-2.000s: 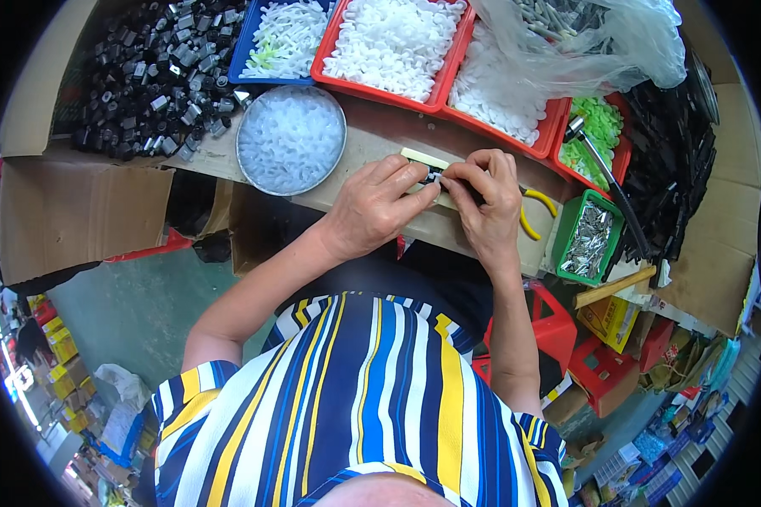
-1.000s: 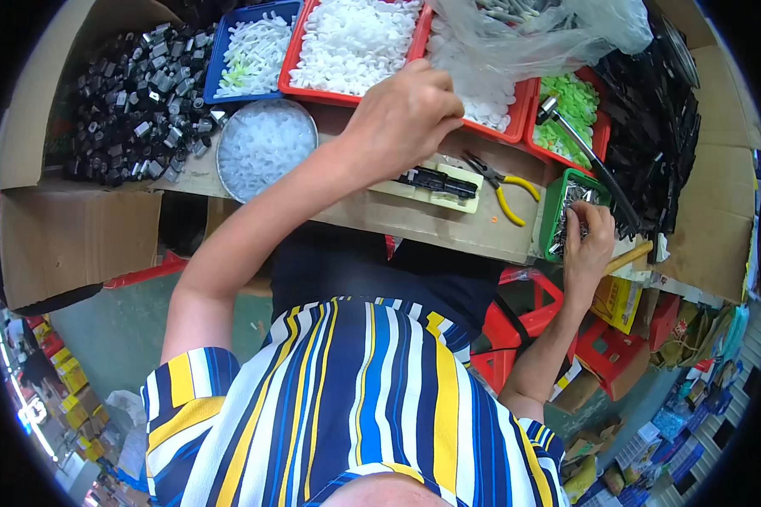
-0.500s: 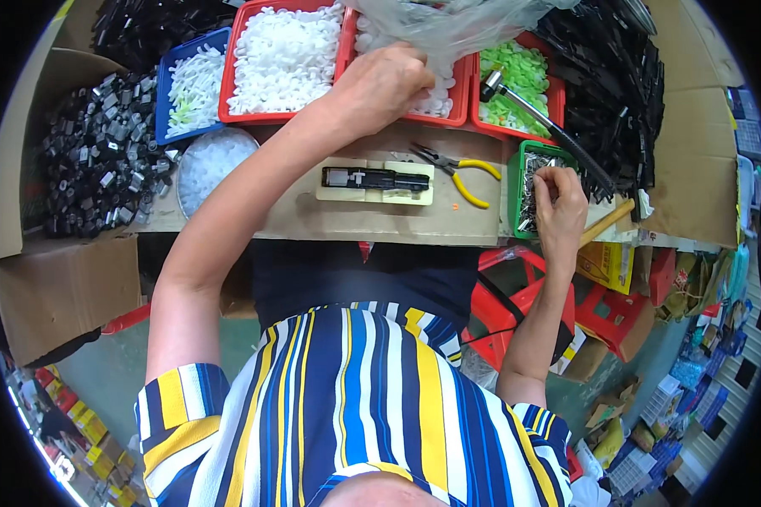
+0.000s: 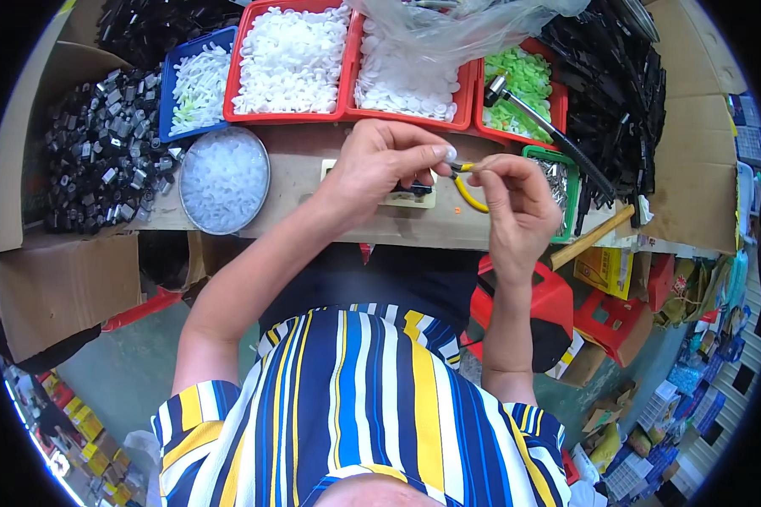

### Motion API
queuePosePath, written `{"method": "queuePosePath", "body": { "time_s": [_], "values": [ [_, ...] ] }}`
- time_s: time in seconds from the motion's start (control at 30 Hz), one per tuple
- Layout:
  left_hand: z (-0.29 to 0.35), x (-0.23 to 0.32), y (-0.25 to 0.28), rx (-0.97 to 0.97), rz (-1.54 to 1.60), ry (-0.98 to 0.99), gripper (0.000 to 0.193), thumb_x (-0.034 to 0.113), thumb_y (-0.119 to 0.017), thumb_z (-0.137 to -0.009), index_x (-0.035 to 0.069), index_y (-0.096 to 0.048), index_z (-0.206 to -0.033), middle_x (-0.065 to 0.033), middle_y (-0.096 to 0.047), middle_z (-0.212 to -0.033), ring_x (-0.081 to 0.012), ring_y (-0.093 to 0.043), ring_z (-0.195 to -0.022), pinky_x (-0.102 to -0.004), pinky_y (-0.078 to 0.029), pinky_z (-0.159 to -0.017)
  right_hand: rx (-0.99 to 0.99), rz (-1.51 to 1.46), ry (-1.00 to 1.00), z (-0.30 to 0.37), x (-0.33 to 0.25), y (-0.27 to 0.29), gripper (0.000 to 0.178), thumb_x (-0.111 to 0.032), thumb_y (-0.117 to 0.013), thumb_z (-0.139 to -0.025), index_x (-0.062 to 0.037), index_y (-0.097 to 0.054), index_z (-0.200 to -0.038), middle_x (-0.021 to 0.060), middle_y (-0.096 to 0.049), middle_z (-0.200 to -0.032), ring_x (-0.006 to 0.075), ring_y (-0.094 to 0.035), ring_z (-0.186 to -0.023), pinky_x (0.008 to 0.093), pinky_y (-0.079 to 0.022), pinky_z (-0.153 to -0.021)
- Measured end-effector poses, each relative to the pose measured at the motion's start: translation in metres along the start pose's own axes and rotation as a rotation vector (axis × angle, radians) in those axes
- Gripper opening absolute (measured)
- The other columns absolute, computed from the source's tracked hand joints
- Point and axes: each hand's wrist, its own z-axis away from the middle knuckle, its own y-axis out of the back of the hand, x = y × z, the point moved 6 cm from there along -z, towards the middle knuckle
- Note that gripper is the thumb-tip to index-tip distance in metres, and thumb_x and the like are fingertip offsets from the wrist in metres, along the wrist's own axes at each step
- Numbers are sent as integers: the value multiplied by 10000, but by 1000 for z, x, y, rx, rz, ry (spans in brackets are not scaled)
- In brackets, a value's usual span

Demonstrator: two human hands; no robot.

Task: Assembling small plastic parts using a jig, hammer, and pliers.

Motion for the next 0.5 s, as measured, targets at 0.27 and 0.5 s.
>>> {"method": "queuePosePath", "body": {
  "time_s": [0.27, 0.5],
  "values": [
    [11, -5, -7, -3, -5, 15, 196, 138, -672, -942, -12, -724, -1057, -90, -737, -885, -85, -657, -730, -200, -490, -643, -5, 316, 293, 2, -13, -16, 150, 27, -720, -817, -21, -646, -937, 110, -665, -936, 254, -652, -858, 362, -503, -744],
    [14, -5, -6, 15, -68, -31, 193, 138, -685, -934, -8, -726, -1052, -78, -729, -888, -89, -658, -758, -206, -506, -672, 12, 602, 600, 15, -20, -28, 223, 18, -744, -784, -28, -656, -984, 105, -664, -942, 280, -650, -838, 362, -493, -738]
  ]
}}
